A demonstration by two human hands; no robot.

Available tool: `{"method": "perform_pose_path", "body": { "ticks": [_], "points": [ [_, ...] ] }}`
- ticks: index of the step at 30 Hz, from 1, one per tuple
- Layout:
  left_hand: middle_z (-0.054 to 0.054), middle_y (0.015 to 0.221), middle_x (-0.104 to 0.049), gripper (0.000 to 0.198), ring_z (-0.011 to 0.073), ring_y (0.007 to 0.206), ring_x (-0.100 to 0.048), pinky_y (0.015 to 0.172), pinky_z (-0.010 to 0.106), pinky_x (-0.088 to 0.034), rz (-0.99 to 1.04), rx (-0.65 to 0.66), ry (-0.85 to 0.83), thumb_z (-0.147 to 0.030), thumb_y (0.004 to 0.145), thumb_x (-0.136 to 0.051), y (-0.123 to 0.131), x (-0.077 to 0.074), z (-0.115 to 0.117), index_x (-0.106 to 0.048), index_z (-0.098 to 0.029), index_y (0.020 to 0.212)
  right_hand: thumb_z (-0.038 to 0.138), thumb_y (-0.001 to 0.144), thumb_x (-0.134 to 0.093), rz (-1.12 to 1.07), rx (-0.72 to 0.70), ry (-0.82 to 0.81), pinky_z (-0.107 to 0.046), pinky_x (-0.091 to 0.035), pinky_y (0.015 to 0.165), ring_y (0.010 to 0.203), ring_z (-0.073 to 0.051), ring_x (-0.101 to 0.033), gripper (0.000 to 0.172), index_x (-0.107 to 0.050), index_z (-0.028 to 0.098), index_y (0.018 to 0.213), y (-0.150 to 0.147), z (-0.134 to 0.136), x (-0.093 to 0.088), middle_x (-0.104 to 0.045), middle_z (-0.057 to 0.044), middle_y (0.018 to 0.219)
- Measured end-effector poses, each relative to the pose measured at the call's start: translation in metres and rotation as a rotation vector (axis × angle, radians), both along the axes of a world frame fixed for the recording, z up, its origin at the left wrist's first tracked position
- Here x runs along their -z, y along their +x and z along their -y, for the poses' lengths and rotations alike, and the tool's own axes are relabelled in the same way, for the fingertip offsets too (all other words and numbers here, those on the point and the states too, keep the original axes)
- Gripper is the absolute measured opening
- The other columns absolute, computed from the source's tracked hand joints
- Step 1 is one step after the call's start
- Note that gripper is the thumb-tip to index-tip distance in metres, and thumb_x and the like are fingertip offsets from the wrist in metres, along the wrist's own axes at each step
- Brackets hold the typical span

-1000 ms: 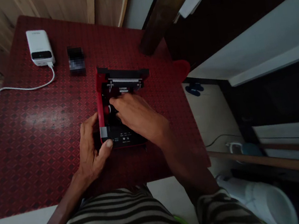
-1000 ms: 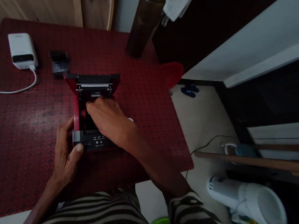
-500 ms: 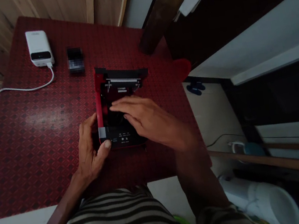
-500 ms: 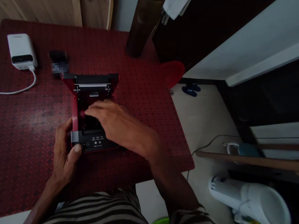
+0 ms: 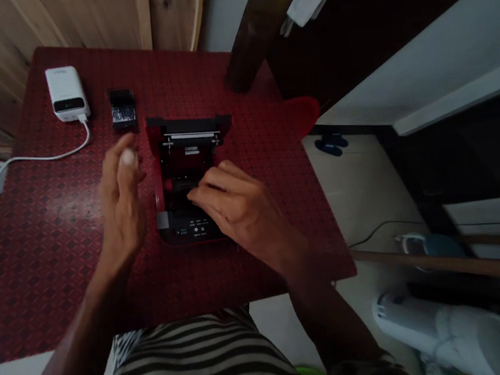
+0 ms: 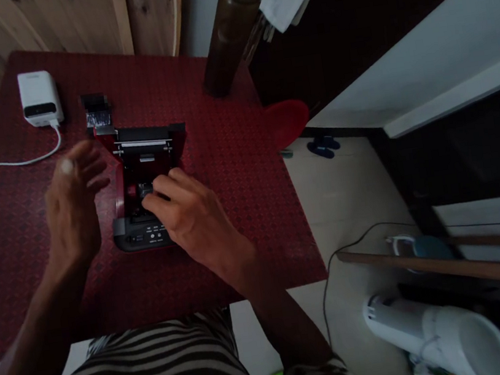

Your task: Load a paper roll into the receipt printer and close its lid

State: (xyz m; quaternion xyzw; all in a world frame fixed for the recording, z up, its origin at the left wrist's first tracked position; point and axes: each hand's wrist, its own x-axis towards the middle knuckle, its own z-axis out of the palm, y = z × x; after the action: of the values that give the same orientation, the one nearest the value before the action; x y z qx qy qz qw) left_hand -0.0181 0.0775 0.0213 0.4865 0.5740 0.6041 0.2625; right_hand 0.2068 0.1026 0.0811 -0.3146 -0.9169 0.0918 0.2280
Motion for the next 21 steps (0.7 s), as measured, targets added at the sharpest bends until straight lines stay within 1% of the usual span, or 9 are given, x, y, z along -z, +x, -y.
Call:
{"method": "perform_pose_path", "body": {
  "ticks": [2, 4, 6, 9, 11, 13, 15, 17, 21],
  "points": [
    [0.012, 0.151, -0.082, 0.079, 0.0313, 0.137, -0.079, 0.111, 0.049, -0.064, 0.045, -0.003, -0.032, -0.078, 0.128, -0.041, -0.004, -0.010, -0.032, -0.075, -0.012, 0.154, 0.007, 0.122, -0.060, -0.004, 0.015, 0.047, -0.040, -0.065, 0.089, 0.100, -0.024, -0.071, 0.037, -0.090, 0.023, 0.109, 0.001, 0.010, 0.004, -0.084, -0.007, 0.104],
    [0.005, 0.128, -0.086, 0.075, 0.0255, 0.127, -0.081, 0.108, 0.046, -0.062, 0.054, -0.007, -0.102, -0.067, 0.132, -0.033, -0.005, -0.018, -0.052, -0.080, -0.009, 0.134, 0.009, 0.123, -0.060, -0.012, 0.043, 0.077, -0.040, -0.065, 0.087, 0.097, -0.024, -0.072, 0.037, -0.091, 0.024, 0.111, 0.003, 0.019, 0.010, -0.085, -0.007, 0.103],
    [0.001, 0.113, -0.084, 0.054, 0.0209, 0.118, -0.080, 0.107, 0.041, -0.062, 0.081, -0.008, -0.110, -0.054, 0.130, -0.049, -0.005, -0.022, -0.056, -0.079, -0.013, 0.112, 0.009, 0.123, -0.060, -0.028, 0.071, 0.100, -0.042, -0.064, 0.085, 0.095, -0.024, -0.072, 0.036, -0.091, 0.025, 0.114, 0.004, 0.027, 0.016, -0.085, -0.006, 0.101],
    [0.003, 0.112, -0.085, 0.031, 0.0211, 0.120, -0.078, 0.112, 0.041, -0.063, 0.172, 0.026, -0.073, -0.041, 0.117, -0.076, -0.005, -0.019, -0.036, -0.075, -0.017, 0.097, 0.007, 0.121, -0.061, -0.061, 0.088, 0.146, -0.045, -0.065, 0.086, 0.095, -0.025, -0.075, 0.035, -0.090, 0.026, 0.119, 0.005, 0.037, 0.024, -0.088, -0.007, 0.105],
    [0.005, 0.123, -0.087, 0.026, 0.0251, 0.126, -0.079, 0.122, 0.047, -0.063, 0.237, 0.071, -0.077, -0.043, 0.108, -0.088, -0.006, -0.012, -0.015, -0.082, -0.019, 0.108, 0.004, 0.119, -0.063, -0.091, 0.106, 0.167, -0.048, -0.068, 0.092, 0.104, -0.027, -0.080, 0.036, -0.089, 0.030, 0.121, 0.005, 0.042, 0.027, -0.092, -0.008, 0.119],
    [0.007, 0.138, -0.088, 0.047, 0.0309, 0.134, -0.082, 0.127, 0.054, -0.063, 0.308, 0.103, -0.124, -0.049, 0.096, -0.100, -0.007, -0.004, 0.006, -0.086, -0.023, 0.133, 0.003, 0.116, -0.067, -0.123, 0.137, 0.176, -0.053, -0.069, 0.103, 0.120, -0.030, -0.083, 0.038, -0.089, 0.034, 0.122, 0.005, 0.046, 0.029, -0.092, -0.007, 0.141],
    [0.010, 0.148, -0.087, 0.063, 0.0364, 0.141, -0.082, 0.122, 0.056, -0.068, 0.313, 0.148, -0.178, -0.051, 0.088, -0.106, -0.008, 0.004, 0.023, -0.084, -0.027, 0.142, 0.005, 0.115, -0.070, -0.148, 0.162, 0.180, -0.057, -0.068, 0.112, 0.138, -0.034, -0.082, 0.035, -0.089, 0.035, 0.121, 0.005, 0.049, 0.029, -0.087, -0.007, 0.157],
    [0.013, 0.147, -0.088, 0.066, 0.0381, 0.136, -0.085, 0.116, 0.056, -0.073, 0.309, 0.172, -0.234, -0.054, 0.091, -0.104, -0.008, 0.009, 0.033, -0.083, -0.027, 0.147, 0.008, 0.116, -0.071, -0.157, 0.158, 0.157, -0.059, -0.067, 0.116, 0.146, -0.035, -0.081, 0.032, -0.090, 0.033, 0.119, 0.005, 0.049, 0.028, -0.087, -0.008, 0.158],
    [0.014, 0.140, -0.090, 0.062, 0.0367, 0.123, -0.089, 0.108, 0.056, -0.076, 0.317, 0.190, -0.281, -0.053, 0.096, -0.098, -0.003, 0.008, 0.038, -0.084, -0.025, 0.150, 0.011, 0.118, -0.070, -0.132, 0.141, 0.028, -0.061, -0.069, 0.116, 0.140, -0.033, -0.087, 0.033, -0.091, 0.035, 0.125, 0.007, 0.047, 0.023, -0.092, -0.007, 0.147]
  ]
}}
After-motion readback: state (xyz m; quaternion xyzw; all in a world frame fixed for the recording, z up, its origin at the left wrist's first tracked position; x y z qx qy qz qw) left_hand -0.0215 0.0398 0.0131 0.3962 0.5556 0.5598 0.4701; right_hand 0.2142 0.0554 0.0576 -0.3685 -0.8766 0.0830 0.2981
